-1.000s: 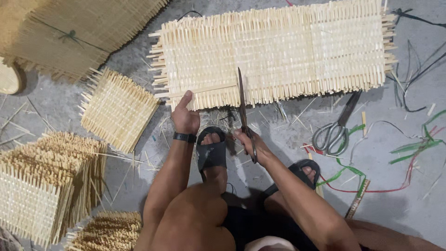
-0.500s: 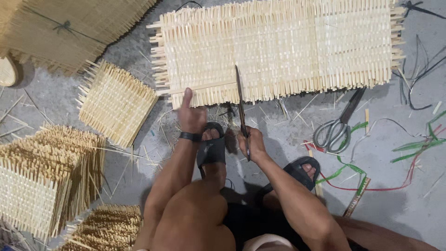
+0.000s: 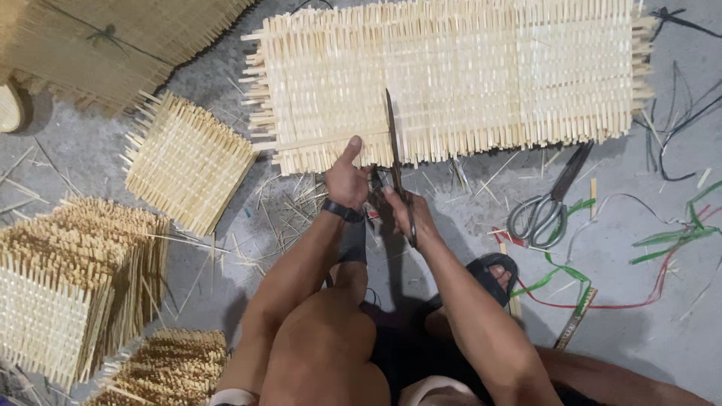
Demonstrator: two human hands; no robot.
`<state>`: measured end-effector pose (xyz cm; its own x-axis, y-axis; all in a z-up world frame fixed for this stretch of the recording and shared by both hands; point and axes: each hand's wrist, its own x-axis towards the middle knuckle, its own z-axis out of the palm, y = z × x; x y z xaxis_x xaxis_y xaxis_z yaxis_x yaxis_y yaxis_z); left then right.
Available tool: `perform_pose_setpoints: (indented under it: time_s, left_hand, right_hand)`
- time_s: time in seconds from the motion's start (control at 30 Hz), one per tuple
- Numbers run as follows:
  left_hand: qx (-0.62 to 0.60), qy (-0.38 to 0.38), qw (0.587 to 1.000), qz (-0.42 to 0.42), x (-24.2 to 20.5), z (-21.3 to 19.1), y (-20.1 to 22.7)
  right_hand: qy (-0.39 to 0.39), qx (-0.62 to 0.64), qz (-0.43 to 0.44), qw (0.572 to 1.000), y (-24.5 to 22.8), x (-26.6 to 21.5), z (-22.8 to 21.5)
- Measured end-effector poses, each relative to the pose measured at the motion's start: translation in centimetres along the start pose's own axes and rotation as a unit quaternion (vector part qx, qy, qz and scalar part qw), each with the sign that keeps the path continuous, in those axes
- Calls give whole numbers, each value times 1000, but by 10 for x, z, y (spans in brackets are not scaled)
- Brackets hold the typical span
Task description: The person sits on the floor and uses shears to cut a large woven bamboo mat into smaller rectangular pieces. The person repeatedly measures, cuts, and stacks the finished pieces.
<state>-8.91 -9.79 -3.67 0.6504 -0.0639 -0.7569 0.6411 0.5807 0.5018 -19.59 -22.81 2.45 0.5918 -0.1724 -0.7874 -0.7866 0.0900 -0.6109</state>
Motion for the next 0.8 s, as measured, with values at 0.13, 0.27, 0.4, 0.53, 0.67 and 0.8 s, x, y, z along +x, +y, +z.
perform_pose_setpoints:
  time_s: [0.13,0.27,0.4,0.53,0.67,0.8]
  left_hand:
    - [24,-8,1000,-10,-1,-4,-4]
    - [-42,-7,999,-5,3,-7,-14]
    - [-41,9,999,-8,4,-8,-15]
    - [-30,-20,999,-5,3,-11,-14]
    - [-57,-39,997,-21,-1,-9,-16]
    - [-59,-34,998,-17,-6,-6,-13]
  right_hand:
    - [87,-140,-157,974,27,11,8]
    - [110,-168,-204,958,52,22,10]
    - [94,-136,-212,963,55,25,11]
    - [44,-33,-36,998,29,19,5]
    - [56,-43,-40,997,6,23,4]
    - [126,-151,-192,961,28,33,6]
